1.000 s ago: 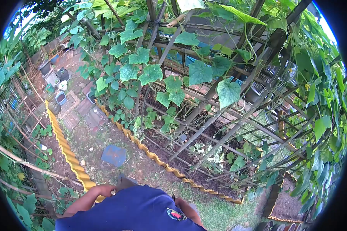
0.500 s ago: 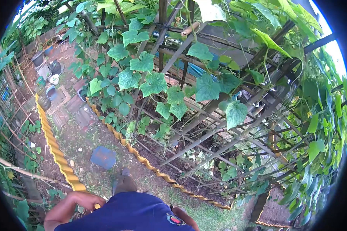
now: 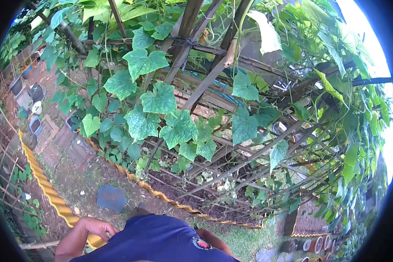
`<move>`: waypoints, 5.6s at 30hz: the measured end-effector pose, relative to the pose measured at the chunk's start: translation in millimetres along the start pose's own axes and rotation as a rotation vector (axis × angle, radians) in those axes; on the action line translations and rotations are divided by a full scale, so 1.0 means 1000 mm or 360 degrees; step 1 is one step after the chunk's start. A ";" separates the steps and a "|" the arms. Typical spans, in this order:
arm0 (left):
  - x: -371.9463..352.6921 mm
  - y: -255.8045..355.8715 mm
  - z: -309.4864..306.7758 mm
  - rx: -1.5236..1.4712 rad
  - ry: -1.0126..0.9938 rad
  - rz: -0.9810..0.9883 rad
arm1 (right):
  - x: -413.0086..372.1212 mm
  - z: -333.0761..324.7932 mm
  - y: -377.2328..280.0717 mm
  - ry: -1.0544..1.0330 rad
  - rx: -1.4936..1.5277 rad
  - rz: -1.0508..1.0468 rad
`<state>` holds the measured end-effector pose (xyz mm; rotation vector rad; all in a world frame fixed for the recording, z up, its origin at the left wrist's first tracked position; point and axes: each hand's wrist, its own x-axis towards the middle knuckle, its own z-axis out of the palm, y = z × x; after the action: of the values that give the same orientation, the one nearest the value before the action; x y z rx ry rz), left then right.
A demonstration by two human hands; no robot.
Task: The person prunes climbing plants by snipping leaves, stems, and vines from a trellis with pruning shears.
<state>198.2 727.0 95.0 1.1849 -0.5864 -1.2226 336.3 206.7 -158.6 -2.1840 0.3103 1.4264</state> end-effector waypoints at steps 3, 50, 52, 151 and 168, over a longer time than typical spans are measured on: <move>-0.013 0.007 -0.031 0.0082 0.0128 -0.0102 | -0.007 0.010 -0.018 0.0033 -0.0014 -0.0002; 0.360 0.347 -0.220 0.1010 0.2078 0.1110 | -0.180 -0.118 -0.098 0.0489 0.1367 -0.1179; 0.373 0.355 -0.226 0.0389 0.1936 0.1142 | -0.191 -0.120 -0.095 0.0471 0.1360 -0.1115; 0.426 0.364 -0.366 -0.0416 0.1959 0.1122 | -0.235 -0.175 -0.134 0.0450 0.1158 -0.1329; 0.400 0.353 -0.329 -0.0604 0.1745 0.1452 | -0.258 -0.189 -0.196 0.0165 0.1266 -0.1384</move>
<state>745.1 444.7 213.3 0.8981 -0.0012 0.1626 464.2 250.5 191.5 -1.4232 -0.0560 0.5510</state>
